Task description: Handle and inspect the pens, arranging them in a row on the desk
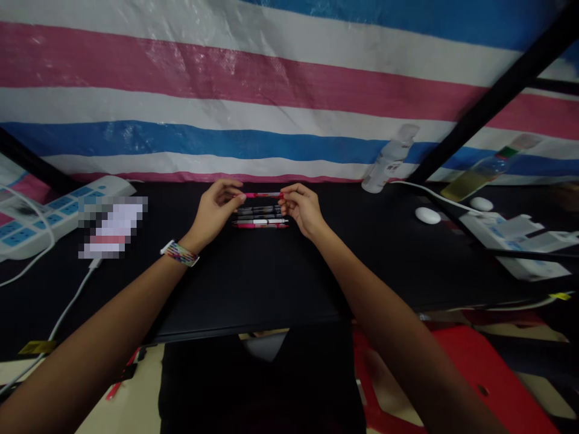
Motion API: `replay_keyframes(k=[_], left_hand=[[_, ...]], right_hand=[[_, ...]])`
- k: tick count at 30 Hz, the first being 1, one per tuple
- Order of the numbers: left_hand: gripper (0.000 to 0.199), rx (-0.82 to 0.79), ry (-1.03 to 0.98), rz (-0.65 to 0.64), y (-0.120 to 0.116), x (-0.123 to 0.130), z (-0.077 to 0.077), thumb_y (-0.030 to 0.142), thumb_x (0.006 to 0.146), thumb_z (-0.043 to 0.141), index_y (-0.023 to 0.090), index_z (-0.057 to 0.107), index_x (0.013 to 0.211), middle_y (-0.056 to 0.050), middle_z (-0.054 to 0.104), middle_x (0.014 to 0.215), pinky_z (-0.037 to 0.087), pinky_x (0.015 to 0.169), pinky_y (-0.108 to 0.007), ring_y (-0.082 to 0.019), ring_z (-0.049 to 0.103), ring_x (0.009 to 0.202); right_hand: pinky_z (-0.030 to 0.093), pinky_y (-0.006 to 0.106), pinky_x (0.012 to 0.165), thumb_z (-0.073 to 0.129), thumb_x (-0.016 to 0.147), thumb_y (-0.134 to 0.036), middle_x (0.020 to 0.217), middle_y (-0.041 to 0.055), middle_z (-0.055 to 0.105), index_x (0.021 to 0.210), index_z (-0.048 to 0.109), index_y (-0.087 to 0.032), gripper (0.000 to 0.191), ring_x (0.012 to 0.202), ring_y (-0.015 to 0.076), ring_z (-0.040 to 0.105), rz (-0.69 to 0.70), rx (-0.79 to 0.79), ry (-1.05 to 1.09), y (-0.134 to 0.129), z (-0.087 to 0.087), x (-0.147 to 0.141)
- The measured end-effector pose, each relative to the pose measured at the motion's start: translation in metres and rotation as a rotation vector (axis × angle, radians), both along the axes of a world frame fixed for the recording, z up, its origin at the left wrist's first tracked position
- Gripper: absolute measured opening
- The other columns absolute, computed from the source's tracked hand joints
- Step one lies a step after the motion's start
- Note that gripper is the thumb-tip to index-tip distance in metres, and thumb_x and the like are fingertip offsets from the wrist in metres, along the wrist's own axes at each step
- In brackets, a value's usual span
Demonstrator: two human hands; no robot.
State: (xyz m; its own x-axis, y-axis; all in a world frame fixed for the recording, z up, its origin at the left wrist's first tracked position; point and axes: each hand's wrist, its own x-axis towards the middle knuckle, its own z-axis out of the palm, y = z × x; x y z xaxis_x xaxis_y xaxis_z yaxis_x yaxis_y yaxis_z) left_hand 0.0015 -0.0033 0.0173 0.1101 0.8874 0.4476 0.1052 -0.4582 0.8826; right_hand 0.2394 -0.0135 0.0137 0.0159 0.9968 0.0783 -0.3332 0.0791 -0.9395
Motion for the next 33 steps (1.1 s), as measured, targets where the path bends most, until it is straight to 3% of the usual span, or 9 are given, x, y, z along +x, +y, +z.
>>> replay_keyframes(k=[3,8,13,20,24,28,33], left_hand=[[0.02,0.003,0.004,0.005,0.0021,-0.0017,-0.0016,0.034,0.096,0.077,0.019,0.075,0.108,-0.006,0.073,0.086,0.055,0.061,-0.024,-0.019,0.074,0.08],[0.049,0.076,0.068,0.004,0.0018,-0.0024,-0.0009,0.024,0.079,0.09,0.022,0.076,0.125,-0.01,0.08,0.119,0.061,0.08,-0.029,-0.025,0.076,0.111],[0.034,0.017,0.07,0.016,0.0002,-0.002,-0.0008,0.046,0.103,0.069,0.018,0.082,0.118,-0.01,0.082,0.096,0.059,0.072,-0.029,-0.022,0.077,0.089],[0.026,0.093,0.161,0.021,-0.0044,-0.0038,0.0023,0.031,0.091,0.08,0.021,0.084,0.115,-0.01,0.083,0.123,0.062,0.101,-0.042,-0.027,0.077,0.111],[0.029,0.021,0.136,0.018,-0.0022,-0.0037,-0.001,0.033,0.091,0.082,0.019,0.083,0.116,-0.01,0.084,0.111,0.063,0.092,-0.039,-0.025,0.078,0.1],[0.028,-0.028,0.136,0.06,0.0005,-0.0036,-0.0039,0.044,0.098,0.075,0.018,0.083,0.094,-0.009,0.081,0.087,0.06,0.076,-0.034,-0.021,0.074,0.08],[0.026,0.017,0.136,0.05,-0.0008,-0.0028,-0.002,0.041,0.09,0.084,0.018,0.086,0.101,-0.009,0.084,0.094,0.062,0.081,-0.035,-0.023,0.076,0.088]], right_hand=[[0.051,0.029,0.061,0.073,0.083,-0.018,0.068,0.0004,0.07,0.085,0.069,-0.023,0.007,0.058,0.0142,0.061,0.015,0.008,0.007,-0.0006,-0.0005,-0.0007],[0.05,0.027,0.059,0.068,0.084,-0.014,0.066,0.0002,0.07,0.085,0.069,-0.023,0.008,0.058,0.0134,0.061,-0.012,-0.017,0.03,-0.0008,0.0007,-0.0021],[0.049,0.026,0.058,0.067,0.083,-0.014,0.065,0.0007,0.07,0.084,0.069,-0.022,0.008,0.058,0.0135,0.061,-0.007,-0.001,0.057,-0.0001,0.0011,-0.0024],[0.048,0.027,0.058,0.071,0.085,-0.018,0.066,-0.0001,0.069,0.087,0.067,-0.022,0.006,0.056,0.0127,0.059,-0.018,-0.026,0.023,0.0017,-0.0011,-0.0006],[0.047,0.027,0.058,0.069,0.085,-0.016,0.066,-0.0002,0.068,0.086,0.067,-0.022,0.007,0.057,0.0128,0.058,-0.031,-0.011,0.029,0.0017,-0.0007,-0.0016],[0.046,0.026,0.057,0.066,0.083,-0.015,0.066,0.0001,0.068,0.086,0.067,-0.022,0.008,0.058,0.0132,0.057,-0.02,-0.02,0.025,0.0011,-0.0002,-0.0024],[0.044,0.026,0.055,0.068,0.081,-0.018,0.062,0.0006,0.065,0.081,0.067,-0.021,0.004,0.056,0.0131,0.054,-0.037,-0.032,0.022,0.0006,-0.0003,-0.0024]])
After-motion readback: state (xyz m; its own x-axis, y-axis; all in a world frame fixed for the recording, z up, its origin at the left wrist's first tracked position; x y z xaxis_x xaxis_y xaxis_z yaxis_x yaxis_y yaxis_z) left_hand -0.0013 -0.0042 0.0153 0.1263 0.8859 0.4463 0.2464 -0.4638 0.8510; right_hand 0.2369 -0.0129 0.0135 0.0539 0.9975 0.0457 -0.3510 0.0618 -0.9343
